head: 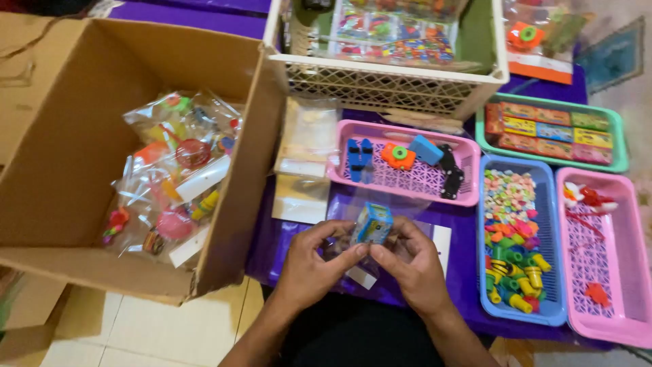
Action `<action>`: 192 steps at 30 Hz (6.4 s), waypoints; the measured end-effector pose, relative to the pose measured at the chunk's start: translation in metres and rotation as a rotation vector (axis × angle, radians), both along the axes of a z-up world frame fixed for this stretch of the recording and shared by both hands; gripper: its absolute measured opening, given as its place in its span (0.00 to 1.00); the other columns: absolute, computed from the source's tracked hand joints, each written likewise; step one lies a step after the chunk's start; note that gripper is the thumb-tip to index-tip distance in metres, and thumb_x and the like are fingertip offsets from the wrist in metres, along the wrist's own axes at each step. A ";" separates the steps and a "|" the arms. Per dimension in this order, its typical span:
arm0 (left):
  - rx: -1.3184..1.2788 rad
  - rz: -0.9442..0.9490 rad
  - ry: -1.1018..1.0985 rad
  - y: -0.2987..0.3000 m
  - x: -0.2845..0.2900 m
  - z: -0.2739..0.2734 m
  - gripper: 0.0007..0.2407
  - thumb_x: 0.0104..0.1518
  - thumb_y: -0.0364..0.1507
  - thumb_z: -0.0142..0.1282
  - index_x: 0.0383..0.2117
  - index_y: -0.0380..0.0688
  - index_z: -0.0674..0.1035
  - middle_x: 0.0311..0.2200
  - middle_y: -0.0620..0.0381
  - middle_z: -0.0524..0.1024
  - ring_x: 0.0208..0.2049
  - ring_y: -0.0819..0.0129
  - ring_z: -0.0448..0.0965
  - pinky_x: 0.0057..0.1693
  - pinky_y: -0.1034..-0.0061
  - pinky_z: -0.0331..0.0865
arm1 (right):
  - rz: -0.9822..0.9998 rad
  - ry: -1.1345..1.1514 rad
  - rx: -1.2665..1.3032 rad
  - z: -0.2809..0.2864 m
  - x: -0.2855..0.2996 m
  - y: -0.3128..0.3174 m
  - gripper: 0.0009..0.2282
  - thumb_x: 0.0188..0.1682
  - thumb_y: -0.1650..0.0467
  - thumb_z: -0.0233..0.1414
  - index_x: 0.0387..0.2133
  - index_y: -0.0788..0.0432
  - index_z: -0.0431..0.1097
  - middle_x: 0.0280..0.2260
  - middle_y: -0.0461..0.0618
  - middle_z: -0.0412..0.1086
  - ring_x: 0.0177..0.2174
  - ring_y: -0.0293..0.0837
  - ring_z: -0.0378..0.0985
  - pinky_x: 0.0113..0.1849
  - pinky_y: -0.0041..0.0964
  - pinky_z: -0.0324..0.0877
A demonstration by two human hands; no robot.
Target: Assembling small toy whistles and packing them into individual plastic bags.
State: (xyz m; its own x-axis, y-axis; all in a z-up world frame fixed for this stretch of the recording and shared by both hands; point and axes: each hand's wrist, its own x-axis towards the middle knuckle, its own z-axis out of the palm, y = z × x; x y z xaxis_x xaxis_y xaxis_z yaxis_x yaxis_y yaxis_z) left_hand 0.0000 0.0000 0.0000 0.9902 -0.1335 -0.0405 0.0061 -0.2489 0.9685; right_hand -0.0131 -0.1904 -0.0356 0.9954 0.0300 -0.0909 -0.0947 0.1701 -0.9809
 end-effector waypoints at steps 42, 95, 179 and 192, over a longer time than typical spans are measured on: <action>1.102 0.390 -0.243 0.162 -0.035 0.036 0.22 0.69 0.45 0.45 0.14 0.54 0.75 0.10 0.60 0.71 0.16 0.54 0.74 0.25 0.60 0.64 | 0.866 -0.178 -1.596 0.073 0.201 0.295 0.22 0.45 0.52 0.62 0.43 0.54 0.77 0.43 0.54 0.77 0.42 0.59 0.81 0.38 0.51 0.74; 0.705 -0.253 -0.001 0.006 -0.010 -0.042 0.17 0.59 0.37 0.60 0.53 0.50 0.74 0.44 0.52 0.76 0.44 0.53 0.77 0.43 0.55 0.75 | 0.158 -0.106 -1.290 -0.021 0.013 -0.039 0.17 0.48 0.61 0.60 0.46 0.55 0.69 0.41 0.50 0.69 0.45 0.53 0.62 0.45 0.50 0.63; 0.570 -0.159 -0.477 0.046 -0.048 -0.075 0.14 0.62 0.23 0.55 0.53 0.33 0.76 0.54 0.42 0.72 0.58 0.42 0.70 0.62 0.52 0.67 | 0.143 0.022 -0.516 -0.032 0.074 0.054 0.19 0.49 0.65 0.57 0.54 0.57 0.71 0.45 0.47 0.79 0.39 0.35 0.75 0.43 0.30 0.71; 0.895 -0.289 -0.444 0.053 -0.056 -0.073 0.22 0.65 0.38 0.49 0.63 0.40 0.70 0.65 0.49 0.66 0.65 0.43 0.60 0.68 0.44 0.49 | 0.178 0.330 -0.316 -0.015 0.079 0.077 0.06 0.50 0.70 0.61 0.28 0.58 0.72 0.15 0.44 0.63 0.14 0.33 0.58 0.17 0.29 0.56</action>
